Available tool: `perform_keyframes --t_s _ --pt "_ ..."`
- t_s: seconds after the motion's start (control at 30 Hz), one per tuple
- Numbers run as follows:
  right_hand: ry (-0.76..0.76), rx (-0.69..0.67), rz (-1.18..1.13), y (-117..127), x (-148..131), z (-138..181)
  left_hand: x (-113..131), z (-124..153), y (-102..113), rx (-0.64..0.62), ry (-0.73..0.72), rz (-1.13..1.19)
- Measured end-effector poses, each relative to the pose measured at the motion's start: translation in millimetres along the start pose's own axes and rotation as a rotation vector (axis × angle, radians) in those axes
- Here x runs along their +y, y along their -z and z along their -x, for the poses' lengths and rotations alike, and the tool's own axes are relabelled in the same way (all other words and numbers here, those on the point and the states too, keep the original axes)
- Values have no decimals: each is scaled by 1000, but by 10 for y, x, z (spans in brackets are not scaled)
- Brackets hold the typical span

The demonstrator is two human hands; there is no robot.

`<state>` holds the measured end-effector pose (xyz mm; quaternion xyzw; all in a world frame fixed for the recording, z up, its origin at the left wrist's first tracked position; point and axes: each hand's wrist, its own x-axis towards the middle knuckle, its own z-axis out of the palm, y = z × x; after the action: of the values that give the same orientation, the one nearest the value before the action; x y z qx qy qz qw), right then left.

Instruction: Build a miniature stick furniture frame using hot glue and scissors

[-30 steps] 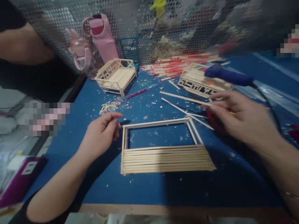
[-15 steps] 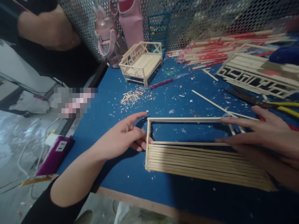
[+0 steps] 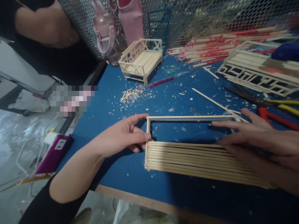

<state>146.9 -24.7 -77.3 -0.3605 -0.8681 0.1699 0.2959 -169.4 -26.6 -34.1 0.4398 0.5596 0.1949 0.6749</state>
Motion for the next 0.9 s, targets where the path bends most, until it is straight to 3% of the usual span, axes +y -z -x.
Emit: perform_keyframes --t_s 0.33,0.5,0.57,0.77,0.9 --pt "-24 -25 -85 34 -100 -71 -43 -58 5 -11 -13 17" --pt "-107 196 -21 293 -66 -112 1 -61 -20 61 7 -43" --pt "-162 226 26 426 -26 -117 12 -69 -43 126 16 -30" --pt "-202 -141 -61 533 73 -96 11 -88 -87 217 32 -8" --pt "-179 -190 -122 485 71 -95 6 -114 -20 147 48 -9"
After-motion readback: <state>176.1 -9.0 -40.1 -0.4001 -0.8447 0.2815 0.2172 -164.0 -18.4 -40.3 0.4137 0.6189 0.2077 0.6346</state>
